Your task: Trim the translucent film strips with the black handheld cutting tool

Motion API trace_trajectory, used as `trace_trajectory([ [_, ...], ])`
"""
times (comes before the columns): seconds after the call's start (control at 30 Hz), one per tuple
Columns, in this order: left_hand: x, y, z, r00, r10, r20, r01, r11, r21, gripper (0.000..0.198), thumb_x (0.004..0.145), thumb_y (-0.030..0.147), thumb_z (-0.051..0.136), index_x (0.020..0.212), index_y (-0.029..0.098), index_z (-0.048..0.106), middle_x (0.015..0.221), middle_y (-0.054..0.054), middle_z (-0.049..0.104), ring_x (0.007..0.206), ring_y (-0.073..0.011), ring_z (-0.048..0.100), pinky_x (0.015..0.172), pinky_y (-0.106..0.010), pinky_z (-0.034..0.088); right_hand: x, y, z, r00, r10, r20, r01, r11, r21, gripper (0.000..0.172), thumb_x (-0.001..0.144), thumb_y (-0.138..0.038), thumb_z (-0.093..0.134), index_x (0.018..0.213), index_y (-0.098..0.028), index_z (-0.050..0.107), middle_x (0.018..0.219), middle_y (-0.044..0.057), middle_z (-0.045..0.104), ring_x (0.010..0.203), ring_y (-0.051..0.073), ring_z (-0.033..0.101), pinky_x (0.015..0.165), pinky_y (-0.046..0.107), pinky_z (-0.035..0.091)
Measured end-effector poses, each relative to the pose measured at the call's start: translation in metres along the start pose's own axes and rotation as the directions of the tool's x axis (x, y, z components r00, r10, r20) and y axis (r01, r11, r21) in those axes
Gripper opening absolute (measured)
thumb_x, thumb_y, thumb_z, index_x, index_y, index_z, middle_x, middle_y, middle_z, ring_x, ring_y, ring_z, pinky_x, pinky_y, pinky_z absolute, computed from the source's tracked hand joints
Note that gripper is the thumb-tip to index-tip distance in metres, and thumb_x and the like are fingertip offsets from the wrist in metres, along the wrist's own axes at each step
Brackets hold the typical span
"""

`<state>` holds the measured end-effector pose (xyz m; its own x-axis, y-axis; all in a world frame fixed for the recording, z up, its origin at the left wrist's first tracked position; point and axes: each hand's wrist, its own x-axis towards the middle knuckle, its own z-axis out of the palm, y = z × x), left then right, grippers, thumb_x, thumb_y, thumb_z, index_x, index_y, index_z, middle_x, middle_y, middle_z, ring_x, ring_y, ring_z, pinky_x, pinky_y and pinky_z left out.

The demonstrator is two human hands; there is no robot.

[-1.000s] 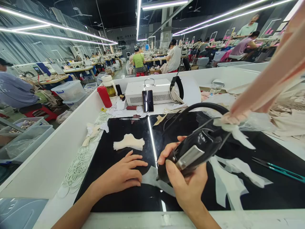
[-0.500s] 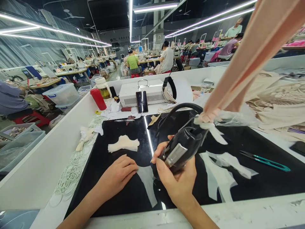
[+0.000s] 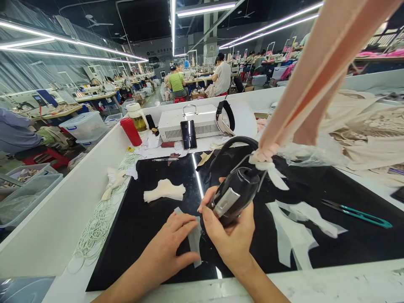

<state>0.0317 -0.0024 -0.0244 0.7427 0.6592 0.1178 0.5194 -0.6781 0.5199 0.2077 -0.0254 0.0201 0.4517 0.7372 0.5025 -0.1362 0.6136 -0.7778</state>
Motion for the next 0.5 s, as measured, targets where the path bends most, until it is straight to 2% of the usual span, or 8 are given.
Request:
trace_trajectory([
  [0.07,0.0005,0.0031,0.003,0.999,-0.01,0.051,0.011,1.0,-0.011,0.075,0.077,0.04,0.091,0.141,0.02,0.058,0.145,-0.015,0.06,0.136,-0.0368,0.054,0.122,-0.069,0.03,-0.0006,0.0018,-0.0008,1.0,0.001,0.003,-0.001,1.0,-0.004,0.039,0.092,-0.02,0.074,0.125,-0.028,0.055,0.089,-0.002,0.067,0.067,0.014,0.066,0.06,0.03,0.057],
  [0.17,0.0007,0.0033,0.0039,0.996,-0.025,0.091,0.025,1.0,-0.001,0.077,0.076,0.043,0.091,0.142,0.019,0.058,0.147,-0.015,0.058,0.138,-0.0381,0.052,0.122,-0.07,0.028,-0.0023,0.0037,-0.0027,1.0,0.007,0.006,-0.007,1.0,-0.015,0.04,0.092,-0.02,0.074,0.126,-0.028,0.054,0.088,-0.002,0.067,0.068,0.015,0.066,0.06,0.031,0.058],
  [0.5,0.001,0.0075,-0.0022,0.993,-0.041,0.113,0.038,0.999,0.032,0.076,0.076,0.038,0.09,0.143,0.02,0.057,0.149,-0.012,0.057,0.138,-0.0354,0.053,0.123,-0.067,0.03,-0.0042,0.0051,-0.0036,0.999,-0.016,0.031,0.016,1.0,-0.017,0.04,0.093,-0.016,0.071,0.127,-0.029,0.056,0.089,-0.002,0.066,0.069,0.015,0.067,0.063,0.03,0.059],
])
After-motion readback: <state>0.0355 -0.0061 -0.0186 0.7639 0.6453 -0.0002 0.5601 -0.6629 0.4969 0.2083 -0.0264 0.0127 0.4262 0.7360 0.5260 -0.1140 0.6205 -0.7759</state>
